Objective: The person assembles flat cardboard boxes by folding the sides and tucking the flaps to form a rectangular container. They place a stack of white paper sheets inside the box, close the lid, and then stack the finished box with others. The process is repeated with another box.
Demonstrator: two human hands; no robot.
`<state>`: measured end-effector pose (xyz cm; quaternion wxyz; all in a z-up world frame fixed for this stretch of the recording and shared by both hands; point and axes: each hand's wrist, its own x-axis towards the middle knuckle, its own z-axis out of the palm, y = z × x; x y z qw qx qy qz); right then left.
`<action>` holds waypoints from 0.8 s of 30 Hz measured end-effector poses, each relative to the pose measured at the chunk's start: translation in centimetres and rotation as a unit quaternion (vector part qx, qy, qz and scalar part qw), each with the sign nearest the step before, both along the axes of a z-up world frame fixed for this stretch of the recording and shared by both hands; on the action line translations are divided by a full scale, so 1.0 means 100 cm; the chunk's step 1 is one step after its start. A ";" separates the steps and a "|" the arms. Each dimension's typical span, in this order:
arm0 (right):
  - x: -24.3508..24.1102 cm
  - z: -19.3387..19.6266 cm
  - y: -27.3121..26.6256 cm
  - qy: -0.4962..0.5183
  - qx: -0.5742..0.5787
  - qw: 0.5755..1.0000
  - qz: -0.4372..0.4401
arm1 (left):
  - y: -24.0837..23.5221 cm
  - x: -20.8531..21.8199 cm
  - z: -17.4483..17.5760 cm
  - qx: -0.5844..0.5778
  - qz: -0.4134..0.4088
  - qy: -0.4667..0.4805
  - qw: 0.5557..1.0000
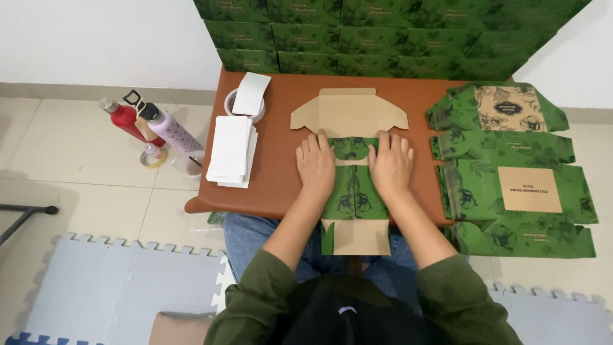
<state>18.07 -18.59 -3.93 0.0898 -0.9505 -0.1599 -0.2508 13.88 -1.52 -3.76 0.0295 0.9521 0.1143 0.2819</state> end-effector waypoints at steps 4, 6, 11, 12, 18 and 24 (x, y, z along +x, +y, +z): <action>0.000 0.004 0.001 0.000 0.012 1.000 0.010 | 0.000 0.000 0.003 -0.029 -0.027 -0.014 0.999; -0.006 0.015 0.005 0.043 0.070 0.995 0.060 | 0.001 0.002 0.002 -0.085 -0.077 0.008 0.993; -0.007 0.041 0.011 0.136 0.081 0.979 0.130 | 0.014 0.013 -0.010 -0.055 -0.124 0.050 0.990; -0.007 0.049 0.011 0.171 0.070 0.971 0.154 | 0.017 0.017 -0.016 -0.026 -0.135 0.065 0.988; 0.048 0.030 0.017 0.165 0.041 0.971 0.170 | 0.041 0.042 0.006 -0.011 -0.193 0.098 0.976; 0.094 0.041 0.027 0.199 0.040 0.961 0.189 | 0.063 0.076 -0.001 -0.053 -0.290 0.111 0.949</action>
